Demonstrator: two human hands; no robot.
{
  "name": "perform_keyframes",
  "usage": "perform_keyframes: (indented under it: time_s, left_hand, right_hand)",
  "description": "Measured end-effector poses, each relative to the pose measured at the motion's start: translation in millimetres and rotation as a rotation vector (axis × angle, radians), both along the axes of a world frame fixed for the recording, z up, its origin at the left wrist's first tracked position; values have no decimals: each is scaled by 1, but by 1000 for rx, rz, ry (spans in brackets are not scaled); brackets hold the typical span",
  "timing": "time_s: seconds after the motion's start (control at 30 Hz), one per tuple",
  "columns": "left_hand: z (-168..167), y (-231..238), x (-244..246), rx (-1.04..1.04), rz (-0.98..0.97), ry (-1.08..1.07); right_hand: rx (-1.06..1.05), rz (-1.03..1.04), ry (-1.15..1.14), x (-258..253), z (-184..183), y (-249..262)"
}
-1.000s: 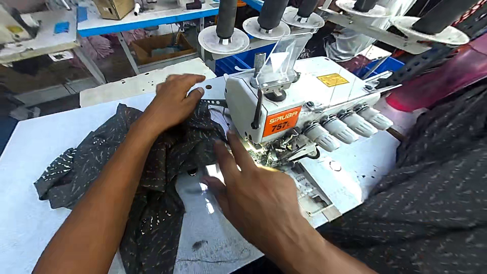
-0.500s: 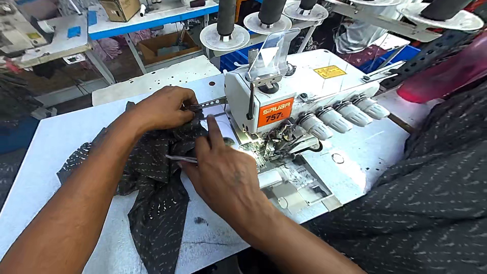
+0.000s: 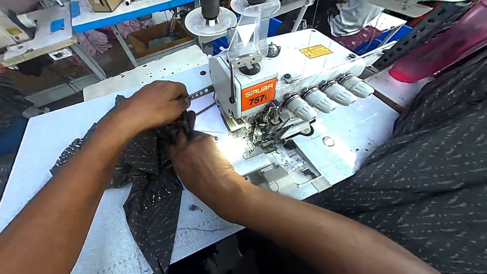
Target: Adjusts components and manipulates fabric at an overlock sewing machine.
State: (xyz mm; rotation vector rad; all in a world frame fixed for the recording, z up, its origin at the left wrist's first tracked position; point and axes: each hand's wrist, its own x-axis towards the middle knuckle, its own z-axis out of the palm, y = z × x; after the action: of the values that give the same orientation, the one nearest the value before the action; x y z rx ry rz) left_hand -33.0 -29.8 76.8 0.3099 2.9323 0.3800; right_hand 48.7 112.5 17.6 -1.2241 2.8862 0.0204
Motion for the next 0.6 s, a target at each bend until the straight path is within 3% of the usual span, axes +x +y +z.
perform_keyframes:
  time_s: [0.13, 0.27, 0.33, 0.47, 0.6]
  left_hand:
    - [-4, -9, -8, 62, 13, -42]
    - [-3, -7, 2, 357, 55, -172]
    - [0, -2, 11, 523, 92, -261]
    - [5, 7, 23, 675, 117, -303]
    - [2, 26, 39, 787, 127, -281]
  right_hand:
    - [-58, 189, 81, 1, -2, 13]
    - [-148, 76, 216, 3, -10, 10]
    - [-81, 9, 230, 6, -8, 6]
    - [164, -82, -112, 14, 13, -14]
    - [174, -101, 17, 22, 10, -13]
